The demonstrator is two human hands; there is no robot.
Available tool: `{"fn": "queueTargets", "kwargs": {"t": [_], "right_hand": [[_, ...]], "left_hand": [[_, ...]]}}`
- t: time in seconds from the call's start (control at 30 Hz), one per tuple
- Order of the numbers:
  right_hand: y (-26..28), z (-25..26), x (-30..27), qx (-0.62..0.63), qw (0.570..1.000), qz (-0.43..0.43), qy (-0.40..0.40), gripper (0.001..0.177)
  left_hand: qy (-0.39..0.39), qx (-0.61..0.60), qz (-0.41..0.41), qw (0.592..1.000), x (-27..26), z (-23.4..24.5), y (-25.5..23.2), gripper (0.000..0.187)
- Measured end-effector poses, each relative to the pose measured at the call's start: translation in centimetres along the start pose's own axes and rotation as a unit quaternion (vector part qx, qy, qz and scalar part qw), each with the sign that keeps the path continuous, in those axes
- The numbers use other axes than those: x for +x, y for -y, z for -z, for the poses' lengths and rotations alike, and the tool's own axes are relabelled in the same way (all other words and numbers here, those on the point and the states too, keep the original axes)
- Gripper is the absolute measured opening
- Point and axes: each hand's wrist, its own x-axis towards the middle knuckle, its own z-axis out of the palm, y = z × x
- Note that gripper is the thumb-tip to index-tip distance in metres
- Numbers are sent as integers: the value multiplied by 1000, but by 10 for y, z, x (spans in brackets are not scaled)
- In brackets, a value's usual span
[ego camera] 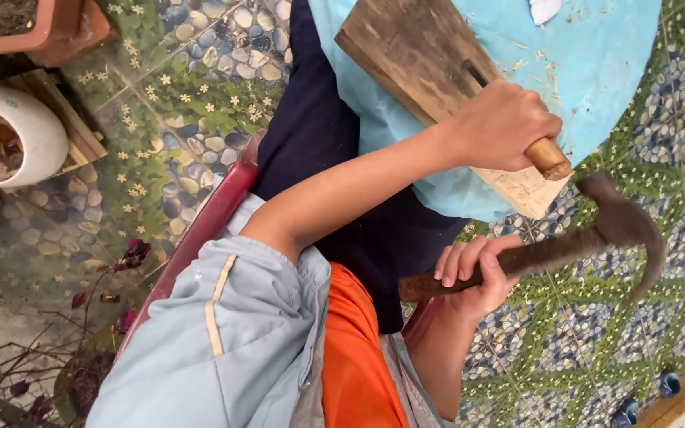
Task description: Carving a design into a wooden board using a hammer and a small chisel.
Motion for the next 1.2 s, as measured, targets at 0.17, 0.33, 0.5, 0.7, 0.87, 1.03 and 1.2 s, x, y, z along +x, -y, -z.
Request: {"fn": "queueTargets", "kwargs": {"t": [0.17,0.33,0.5,0.7,0.87,1.03,1.2], "right_hand": [[-1,13,-2,29,999,22,11,12],[4,7,-6,29,999,-19,-15,11],[-22,64,-24,80,996,6,28,15],[-15,46,-14,154,988,17,27,17],[-19,69,-34,129,991,19,-3,17],[-21,76,-36,134,990,28,-21,19],[-21,71,-40,132,990,29,-28,18]], "left_hand": [[-31,-46,4,998,-2,16,-3,8],[-31,-114,4,993,0,28,0,19],[-121,-307,108,938,7,86,27,23],[-80,-337,83,935,14,94,30,20],[-60,-356,76,930,15,107,20,21],[-43,-361,66,929,23,106,17,25],[-25,-367,46,929,27,115,17,32]]}}
